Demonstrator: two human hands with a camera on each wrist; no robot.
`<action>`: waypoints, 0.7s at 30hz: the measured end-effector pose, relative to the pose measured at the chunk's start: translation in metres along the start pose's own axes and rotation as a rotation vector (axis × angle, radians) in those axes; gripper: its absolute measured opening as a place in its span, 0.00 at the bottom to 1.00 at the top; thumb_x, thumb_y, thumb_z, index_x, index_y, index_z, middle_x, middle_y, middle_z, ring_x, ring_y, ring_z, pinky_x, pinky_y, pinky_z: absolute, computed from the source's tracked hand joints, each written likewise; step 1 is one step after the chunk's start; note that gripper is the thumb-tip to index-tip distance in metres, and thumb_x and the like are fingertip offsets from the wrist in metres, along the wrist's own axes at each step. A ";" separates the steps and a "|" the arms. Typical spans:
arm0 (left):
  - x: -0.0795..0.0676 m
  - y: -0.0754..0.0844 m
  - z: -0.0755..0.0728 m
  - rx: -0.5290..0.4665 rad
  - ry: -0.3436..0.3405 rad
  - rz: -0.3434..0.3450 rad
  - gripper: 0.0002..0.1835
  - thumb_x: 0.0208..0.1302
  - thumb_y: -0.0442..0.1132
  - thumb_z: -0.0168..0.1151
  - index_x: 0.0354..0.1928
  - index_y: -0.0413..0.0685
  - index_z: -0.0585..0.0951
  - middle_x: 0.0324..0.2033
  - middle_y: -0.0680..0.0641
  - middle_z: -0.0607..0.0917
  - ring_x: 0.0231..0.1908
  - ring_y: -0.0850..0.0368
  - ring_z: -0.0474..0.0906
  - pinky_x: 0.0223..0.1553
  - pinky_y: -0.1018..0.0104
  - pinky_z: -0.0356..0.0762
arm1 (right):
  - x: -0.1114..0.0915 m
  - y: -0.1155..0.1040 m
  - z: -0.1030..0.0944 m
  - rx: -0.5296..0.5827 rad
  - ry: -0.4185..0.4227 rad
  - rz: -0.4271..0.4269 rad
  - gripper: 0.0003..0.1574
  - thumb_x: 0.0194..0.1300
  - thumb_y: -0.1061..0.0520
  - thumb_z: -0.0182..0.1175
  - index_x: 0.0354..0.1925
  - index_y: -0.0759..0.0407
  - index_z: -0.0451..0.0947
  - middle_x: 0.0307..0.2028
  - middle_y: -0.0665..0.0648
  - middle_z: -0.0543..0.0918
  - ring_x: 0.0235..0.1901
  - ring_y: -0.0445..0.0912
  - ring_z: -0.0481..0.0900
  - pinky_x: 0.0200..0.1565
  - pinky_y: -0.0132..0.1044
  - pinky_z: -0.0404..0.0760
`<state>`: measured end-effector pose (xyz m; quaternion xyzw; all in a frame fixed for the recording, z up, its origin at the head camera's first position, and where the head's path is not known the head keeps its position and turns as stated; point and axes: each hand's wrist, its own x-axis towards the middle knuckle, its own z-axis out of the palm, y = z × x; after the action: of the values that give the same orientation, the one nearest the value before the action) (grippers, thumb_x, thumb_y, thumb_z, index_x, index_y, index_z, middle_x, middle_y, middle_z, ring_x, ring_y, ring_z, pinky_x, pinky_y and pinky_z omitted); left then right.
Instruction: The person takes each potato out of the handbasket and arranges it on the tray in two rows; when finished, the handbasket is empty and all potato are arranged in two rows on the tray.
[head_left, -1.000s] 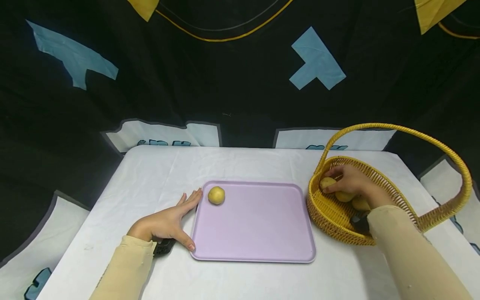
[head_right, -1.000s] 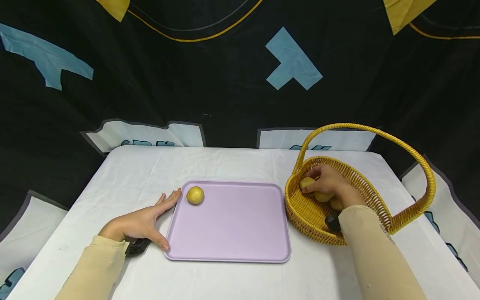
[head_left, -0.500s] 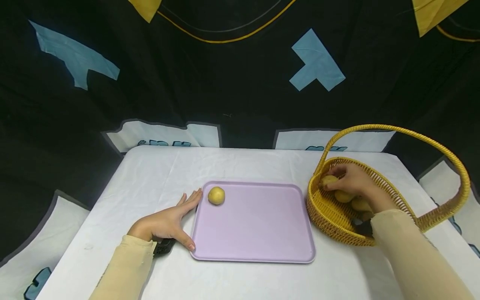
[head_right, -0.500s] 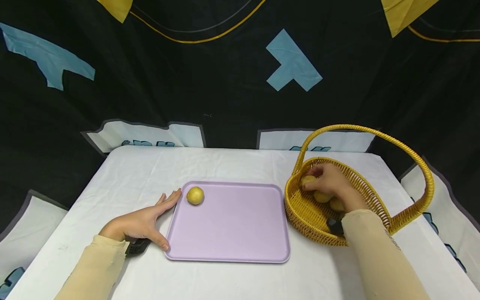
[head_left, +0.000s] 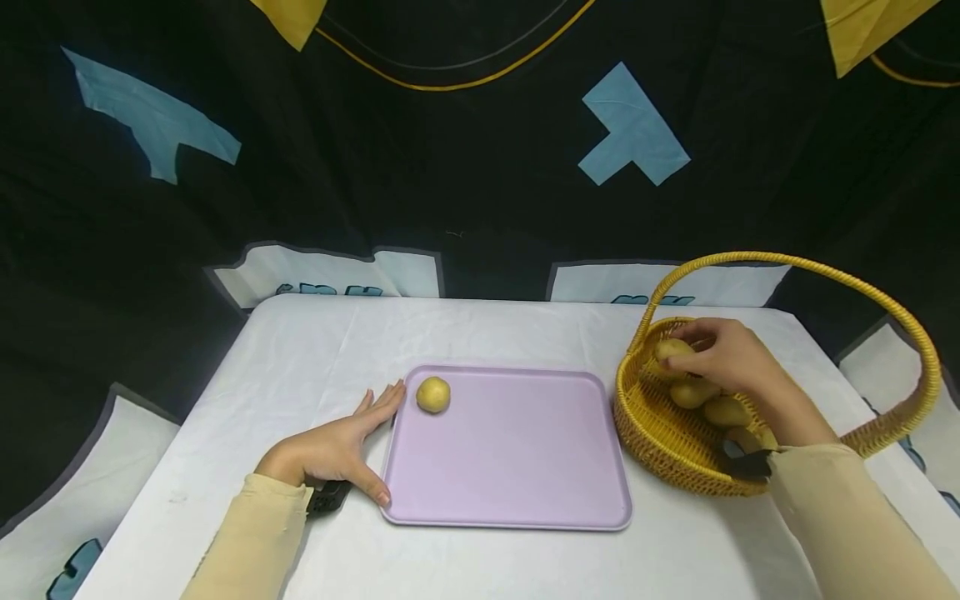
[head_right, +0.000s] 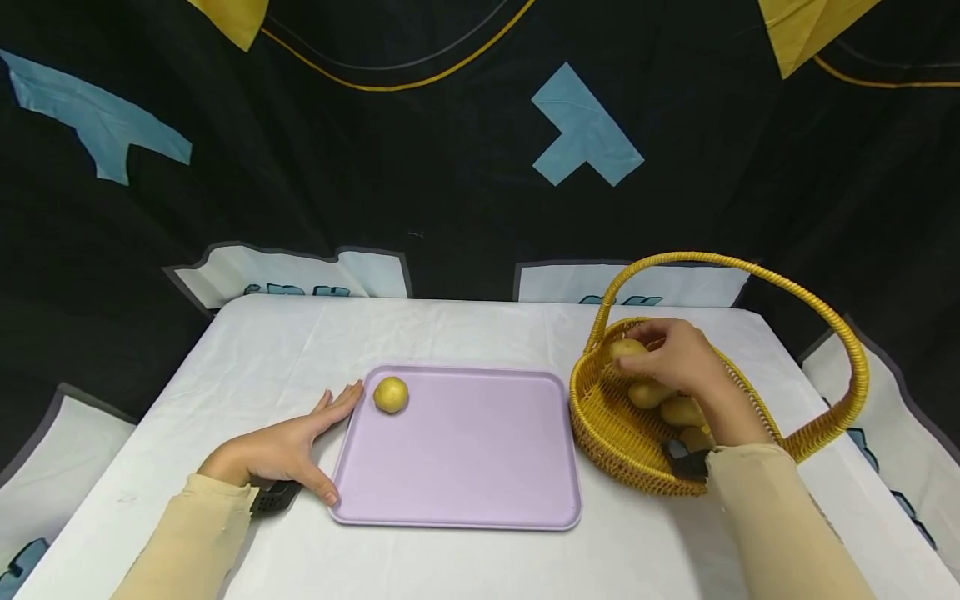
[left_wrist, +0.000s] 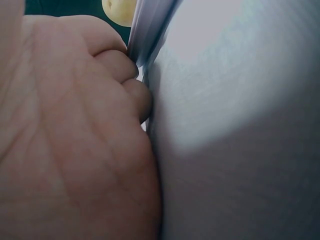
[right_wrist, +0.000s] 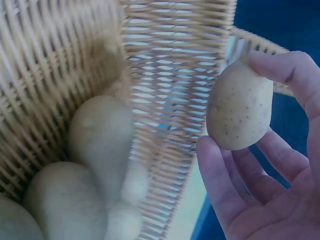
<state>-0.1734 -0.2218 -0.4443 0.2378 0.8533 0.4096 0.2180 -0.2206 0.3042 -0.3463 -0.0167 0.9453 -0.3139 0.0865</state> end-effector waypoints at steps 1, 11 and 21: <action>0.000 0.000 0.000 0.001 0.000 -0.001 0.80 0.29 0.48 0.89 0.80 0.44 0.42 0.78 0.38 0.37 0.73 0.32 0.20 0.67 0.29 0.24 | -0.002 -0.002 -0.001 0.005 0.005 -0.001 0.49 0.57 0.33 0.71 0.63 0.64 0.73 0.55 0.68 0.78 0.52 0.60 0.75 0.51 0.55 0.78; 0.000 0.002 0.000 -0.024 -0.006 0.006 0.80 0.30 0.46 0.89 0.80 0.43 0.41 0.78 0.37 0.36 0.73 0.32 0.18 0.67 0.29 0.23 | -0.023 -0.024 -0.004 0.039 0.069 -0.024 0.46 0.57 0.33 0.71 0.62 0.62 0.76 0.57 0.67 0.79 0.52 0.58 0.76 0.48 0.48 0.79; 0.001 -0.001 0.000 -0.020 -0.005 0.004 0.80 0.30 0.46 0.89 0.81 0.45 0.41 0.78 0.38 0.36 0.73 0.33 0.18 0.66 0.29 0.23 | -0.031 -0.056 0.028 0.140 0.099 -0.132 0.35 0.55 0.44 0.76 0.54 0.63 0.81 0.47 0.61 0.83 0.46 0.53 0.78 0.43 0.39 0.78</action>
<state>-0.1741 -0.2219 -0.4452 0.2384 0.8481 0.4180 0.2218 -0.1861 0.2454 -0.3302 -0.0572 0.9211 -0.3846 0.0196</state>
